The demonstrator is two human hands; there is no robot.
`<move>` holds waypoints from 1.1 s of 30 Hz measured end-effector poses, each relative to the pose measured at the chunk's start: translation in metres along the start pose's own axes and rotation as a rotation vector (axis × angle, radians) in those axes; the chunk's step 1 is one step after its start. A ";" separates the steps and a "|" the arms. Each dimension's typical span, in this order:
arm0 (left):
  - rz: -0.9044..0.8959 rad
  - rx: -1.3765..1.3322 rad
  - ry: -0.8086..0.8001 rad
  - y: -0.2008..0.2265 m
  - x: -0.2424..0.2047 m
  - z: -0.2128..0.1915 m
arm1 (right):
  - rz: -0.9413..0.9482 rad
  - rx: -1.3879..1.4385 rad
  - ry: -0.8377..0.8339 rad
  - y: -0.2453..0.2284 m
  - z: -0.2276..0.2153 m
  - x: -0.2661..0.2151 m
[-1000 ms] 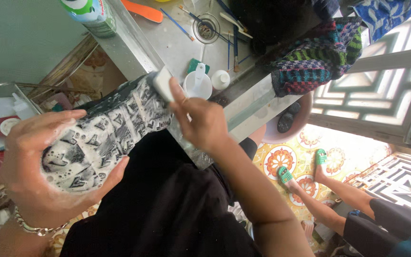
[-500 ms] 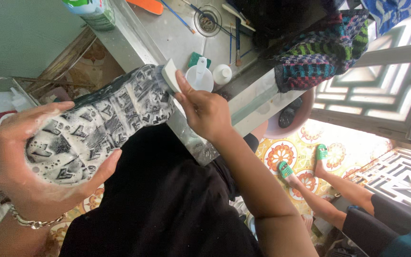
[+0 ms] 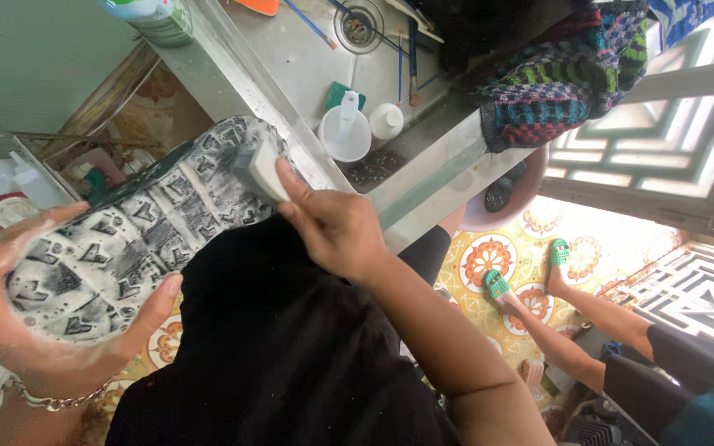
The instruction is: The person rinses a black sneaker under a faucet and then scrubs the sole and sides with a brush and soapy water.
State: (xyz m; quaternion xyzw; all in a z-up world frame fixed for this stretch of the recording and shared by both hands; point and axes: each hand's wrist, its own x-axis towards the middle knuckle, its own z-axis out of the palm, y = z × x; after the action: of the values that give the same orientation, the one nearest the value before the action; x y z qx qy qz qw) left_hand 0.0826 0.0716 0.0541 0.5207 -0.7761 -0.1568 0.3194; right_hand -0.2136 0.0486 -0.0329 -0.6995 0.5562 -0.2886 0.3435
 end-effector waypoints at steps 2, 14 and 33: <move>0.009 0.013 0.001 -0.003 -0.005 0.000 | 0.097 -0.002 0.005 0.017 -0.001 0.019; -0.105 -0.083 -0.028 -0.014 -0.021 -0.001 | 0.178 0.000 -0.009 0.006 -0.004 0.038; -0.225 -0.118 0.031 -0.026 -0.054 0.003 | 0.115 -0.052 -0.078 0.004 -0.003 0.032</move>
State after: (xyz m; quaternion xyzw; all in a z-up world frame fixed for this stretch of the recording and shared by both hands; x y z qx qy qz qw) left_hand 0.1127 0.1094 0.0184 0.5873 -0.6970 -0.2291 0.3417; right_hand -0.2117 0.0161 -0.0338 -0.6858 0.5890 -0.2265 0.3626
